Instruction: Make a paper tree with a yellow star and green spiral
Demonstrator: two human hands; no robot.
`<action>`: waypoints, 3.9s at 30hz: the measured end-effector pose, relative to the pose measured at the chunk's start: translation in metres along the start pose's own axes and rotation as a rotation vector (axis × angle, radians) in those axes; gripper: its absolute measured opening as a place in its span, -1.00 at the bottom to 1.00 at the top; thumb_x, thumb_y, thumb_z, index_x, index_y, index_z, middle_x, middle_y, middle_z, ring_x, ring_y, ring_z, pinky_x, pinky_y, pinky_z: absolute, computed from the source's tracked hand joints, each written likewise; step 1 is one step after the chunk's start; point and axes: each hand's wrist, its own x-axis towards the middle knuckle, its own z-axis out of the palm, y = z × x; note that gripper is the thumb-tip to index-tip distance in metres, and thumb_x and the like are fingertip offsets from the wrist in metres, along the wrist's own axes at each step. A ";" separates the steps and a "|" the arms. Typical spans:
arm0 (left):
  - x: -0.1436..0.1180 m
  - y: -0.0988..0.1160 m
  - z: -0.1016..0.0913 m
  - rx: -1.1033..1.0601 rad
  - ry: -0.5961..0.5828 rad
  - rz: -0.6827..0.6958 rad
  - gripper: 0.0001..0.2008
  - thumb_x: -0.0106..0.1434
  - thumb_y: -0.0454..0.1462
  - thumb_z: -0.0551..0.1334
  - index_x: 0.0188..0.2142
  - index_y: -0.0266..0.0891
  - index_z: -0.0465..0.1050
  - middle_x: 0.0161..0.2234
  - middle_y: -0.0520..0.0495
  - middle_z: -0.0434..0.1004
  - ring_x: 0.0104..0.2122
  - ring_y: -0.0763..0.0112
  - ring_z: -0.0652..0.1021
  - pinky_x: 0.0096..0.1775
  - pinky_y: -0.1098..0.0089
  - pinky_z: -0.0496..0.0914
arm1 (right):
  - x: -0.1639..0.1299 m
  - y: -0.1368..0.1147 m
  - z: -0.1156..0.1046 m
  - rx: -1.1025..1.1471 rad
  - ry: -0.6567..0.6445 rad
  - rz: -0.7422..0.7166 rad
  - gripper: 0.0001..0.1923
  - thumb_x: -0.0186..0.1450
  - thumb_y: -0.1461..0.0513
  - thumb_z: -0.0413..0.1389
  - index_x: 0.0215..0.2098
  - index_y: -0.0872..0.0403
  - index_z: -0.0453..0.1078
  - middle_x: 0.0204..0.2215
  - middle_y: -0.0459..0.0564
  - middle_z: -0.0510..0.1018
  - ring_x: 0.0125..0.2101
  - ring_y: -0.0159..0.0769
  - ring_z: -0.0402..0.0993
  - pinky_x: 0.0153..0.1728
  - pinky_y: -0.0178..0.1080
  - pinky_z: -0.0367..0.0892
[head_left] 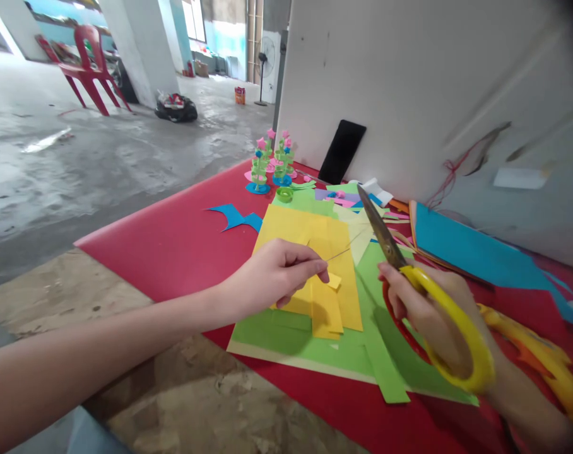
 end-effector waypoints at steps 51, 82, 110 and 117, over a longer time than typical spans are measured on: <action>0.045 -0.042 -0.044 0.894 0.145 0.309 -0.77 0.09 -0.14 0.16 -0.37 -0.23 0.49 -0.29 -0.10 0.43 -0.24 0.29 0.43 -0.17 0.31 0.30 | -0.001 0.021 0.014 0.037 -0.083 -0.256 -0.81 0.24 0.20 0.02 -0.32 0.04 0.47 -0.40 -0.05 0.56 -0.46 -0.29 0.43 -0.48 -0.26 0.28; 0.043 -0.038 -0.043 0.882 0.121 0.265 -0.77 0.09 -0.16 0.18 -0.32 -0.26 0.43 -0.30 -0.09 0.47 -0.27 0.31 0.45 -0.21 0.34 0.32 | 0.002 0.026 0.023 0.290 -0.167 -0.185 -0.88 0.22 0.20 0.06 -0.39 0.00 0.44 -0.27 -0.09 0.44 -0.42 -0.40 0.33 -0.53 -0.34 0.18; 0.022 -0.016 -0.014 0.589 0.114 0.205 -0.90 0.10 -0.28 0.16 -0.39 -0.26 0.41 -0.38 0.00 0.51 -0.34 0.46 0.48 -0.26 0.47 0.34 | -0.010 0.012 0.021 0.358 -0.091 -0.202 -0.90 0.14 0.15 0.13 -0.42 -0.11 0.50 -0.10 -0.14 0.45 -0.10 -0.25 0.35 -0.10 -0.20 0.24; 0.008 -0.004 0.000 0.227 0.079 0.171 -0.94 0.07 -0.31 0.23 -0.41 -0.24 0.45 -0.38 0.04 0.51 -0.34 0.50 0.47 -0.26 0.51 0.33 | -0.016 0.002 0.016 0.394 -0.053 -0.090 -0.93 0.10 0.18 0.16 -0.46 -0.05 0.50 -0.37 -0.14 0.58 -0.28 -0.31 0.47 -0.23 -0.31 0.35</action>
